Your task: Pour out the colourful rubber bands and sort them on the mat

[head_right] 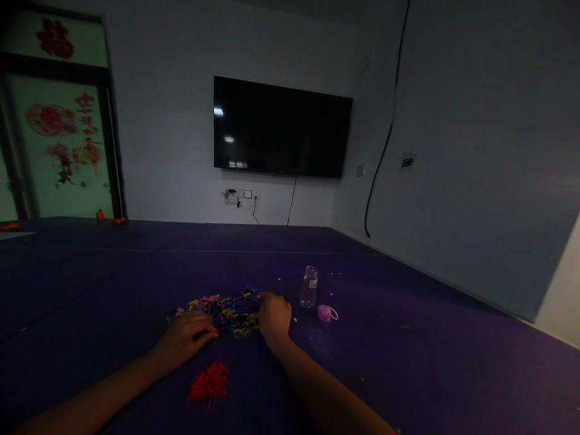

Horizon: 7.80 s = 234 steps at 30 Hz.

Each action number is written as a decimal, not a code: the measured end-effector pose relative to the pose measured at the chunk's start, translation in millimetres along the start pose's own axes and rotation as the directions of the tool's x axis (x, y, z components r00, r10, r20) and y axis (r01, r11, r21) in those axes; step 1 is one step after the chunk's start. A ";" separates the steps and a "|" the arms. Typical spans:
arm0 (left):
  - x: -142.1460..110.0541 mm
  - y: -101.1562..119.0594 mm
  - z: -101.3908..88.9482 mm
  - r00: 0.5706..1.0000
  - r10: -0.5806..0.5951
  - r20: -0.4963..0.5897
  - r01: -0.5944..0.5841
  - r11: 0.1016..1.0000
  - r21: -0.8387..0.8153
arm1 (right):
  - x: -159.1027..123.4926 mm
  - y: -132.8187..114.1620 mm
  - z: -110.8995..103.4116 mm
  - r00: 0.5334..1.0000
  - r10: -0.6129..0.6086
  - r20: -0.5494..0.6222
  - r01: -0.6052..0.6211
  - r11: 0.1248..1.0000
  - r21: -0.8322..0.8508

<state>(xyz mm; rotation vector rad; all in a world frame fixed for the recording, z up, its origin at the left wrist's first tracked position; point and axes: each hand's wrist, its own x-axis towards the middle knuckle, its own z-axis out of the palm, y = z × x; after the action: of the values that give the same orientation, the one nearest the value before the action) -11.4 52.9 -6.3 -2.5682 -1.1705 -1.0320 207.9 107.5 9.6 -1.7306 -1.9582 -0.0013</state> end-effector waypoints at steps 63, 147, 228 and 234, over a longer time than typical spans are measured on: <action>0.6 3.0 -2.1 1.000 -0.006 0.018 0.006 1.000 0.012 | -2.2 -7.4 0.4 0.985 -0.150 0.087 0.160 0.979 -0.126; 0.1 1.5 -0.3 1.000 0.019 -0.005 -0.019 1.000 0.003 | 9.6 2.3 24.9 0.875 -0.481 -0.058 0.482 0.850 0.214; 3.2 10.9 -9.9 0.989 -0.020 -0.147 0.041 0.989 0.143 | 11.8 9.5 13.2 0.993 -0.112 0.032 0.112 0.994 -0.008; 3.6 15.4 -7.9 0.995 -0.005 -0.102 0.023 0.984 0.174 | 11.3 9.7 17.1 0.995 -0.095 0.040 0.096 0.995 -0.024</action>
<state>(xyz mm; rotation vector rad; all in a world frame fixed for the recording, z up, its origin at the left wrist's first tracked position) -3.0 41.6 4.3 -2.3486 -1.1983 -1.0004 209.9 125.4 -4.2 -1.6629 -2.0761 -0.0275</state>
